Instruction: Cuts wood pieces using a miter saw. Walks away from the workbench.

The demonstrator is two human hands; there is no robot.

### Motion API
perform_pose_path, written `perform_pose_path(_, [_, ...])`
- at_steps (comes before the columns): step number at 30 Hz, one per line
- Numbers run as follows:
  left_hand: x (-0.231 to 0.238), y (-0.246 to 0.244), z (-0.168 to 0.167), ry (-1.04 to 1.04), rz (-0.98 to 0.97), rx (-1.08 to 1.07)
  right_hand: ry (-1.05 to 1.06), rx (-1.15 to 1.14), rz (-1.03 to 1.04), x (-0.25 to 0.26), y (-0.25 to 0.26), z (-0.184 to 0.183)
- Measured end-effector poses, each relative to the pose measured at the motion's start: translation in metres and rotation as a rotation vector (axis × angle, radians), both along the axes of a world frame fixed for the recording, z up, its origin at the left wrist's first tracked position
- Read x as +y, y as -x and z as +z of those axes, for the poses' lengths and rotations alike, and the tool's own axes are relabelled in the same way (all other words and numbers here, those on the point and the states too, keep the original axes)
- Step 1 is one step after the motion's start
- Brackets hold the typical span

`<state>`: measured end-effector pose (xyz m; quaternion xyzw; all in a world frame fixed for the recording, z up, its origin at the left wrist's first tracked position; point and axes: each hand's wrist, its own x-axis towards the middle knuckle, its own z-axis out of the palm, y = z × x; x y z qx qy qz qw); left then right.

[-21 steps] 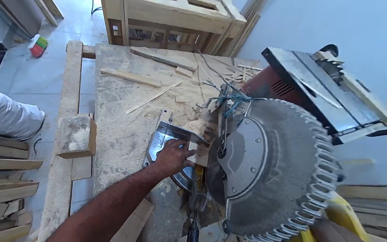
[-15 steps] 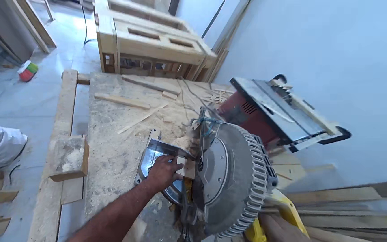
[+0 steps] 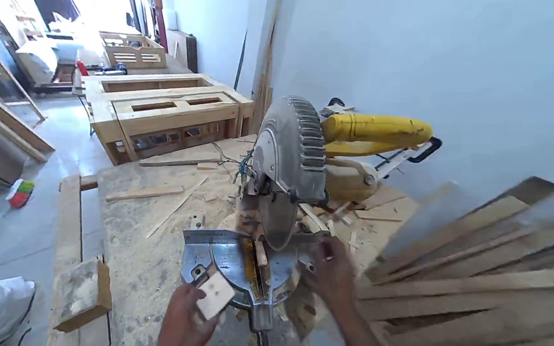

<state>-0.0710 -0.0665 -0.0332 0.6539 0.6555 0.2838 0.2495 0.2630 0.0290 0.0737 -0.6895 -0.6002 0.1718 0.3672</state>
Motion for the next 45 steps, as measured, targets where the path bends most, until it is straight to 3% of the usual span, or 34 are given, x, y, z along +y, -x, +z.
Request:
perform_pose_path(2, [-0.024,0.025,-0.005,-0.010,0.184,-0.044,0.311,0.001,0.134,0.009,0.036,-0.058])
perform_pose_path(3, [-0.029,0.037,-0.008,0.005,0.280,-0.030,0.367,-0.066,0.154,0.015,0.053,-0.076])
perform_pose_path(6, [-0.022,0.061,-0.026,0.091,0.506,0.045,0.369,-0.308,0.151,0.029,0.080,-0.092])
perform_pose_path(9, [-0.006,0.068,-0.043,0.216,0.636,0.107,0.422,-0.338,0.253,0.024,0.069,-0.088])
perform_pose_path(12, [-0.015,0.062,-0.046,0.257,0.537,0.114,0.452,-0.116,0.325,-0.010,0.030,-0.089])
perform_pose_path(15, [-0.050,0.033,-0.020,0.243,0.460,0.061,0.280,0.057,0.094,-0.027,-0.040,-0.100])
perform_pose_path(19, [-0.103,-0.007,-0.012,0.515,0.405,0.083,0.225,-0.018,-0.106,0.037,-0.129,-0.096])
perform_pose_path(23, [-0.111,-0.033,-0.025,0.593,0.332,0.343,0.080,0.196,-0.048,0.095,-0.144,-0.056])
perform_pose_path(26, [-0.100,-0.038,-0.026,0.604,0.378,0.374,0.023,0.157,0.092,0.060,-0.110,-0.026])
perform_pose_path(28, [-0.097,-0.036,-0.015,0.557,0.368,0.290,0.084,0.186,0.225,0.010,-0.071,-0.030])
perform_pose_path(31, [-0.089,-0.039,0.021,0.379,0.133,0.193,0.391,0.288,0.521,-0.061,-0.002,-0.048])
perform_pose_path(34, [-0.059,-0.055,0.050,0.221,-0.136,0.214,0.657,0.405,0.715,-0.086,0.047,-0.064])
perform_pose_path(37, [0.001,-0.066,0.056,0.101,-0.278,0.296,0.587,0.473,0.513,-0.059,0.058,-0.066])
perform_pose_path(41, [0.083,-0.068,0.044,0.088,-0.268,0.348,0.462,0.255,0.257,-0.002,0.045,-0.059])
perform_pose_path(43, [0.104,-0.058,0.025,0.098,-0.230,0.351,0.359,0.172,0.209,0.009,0.024,-0.041])
perform_pose_path(45, [0.108,-0.049,0.008,0.047,-0.229,0.352,0.097,0.159,0.130,0.005,-0.005,-0.002])
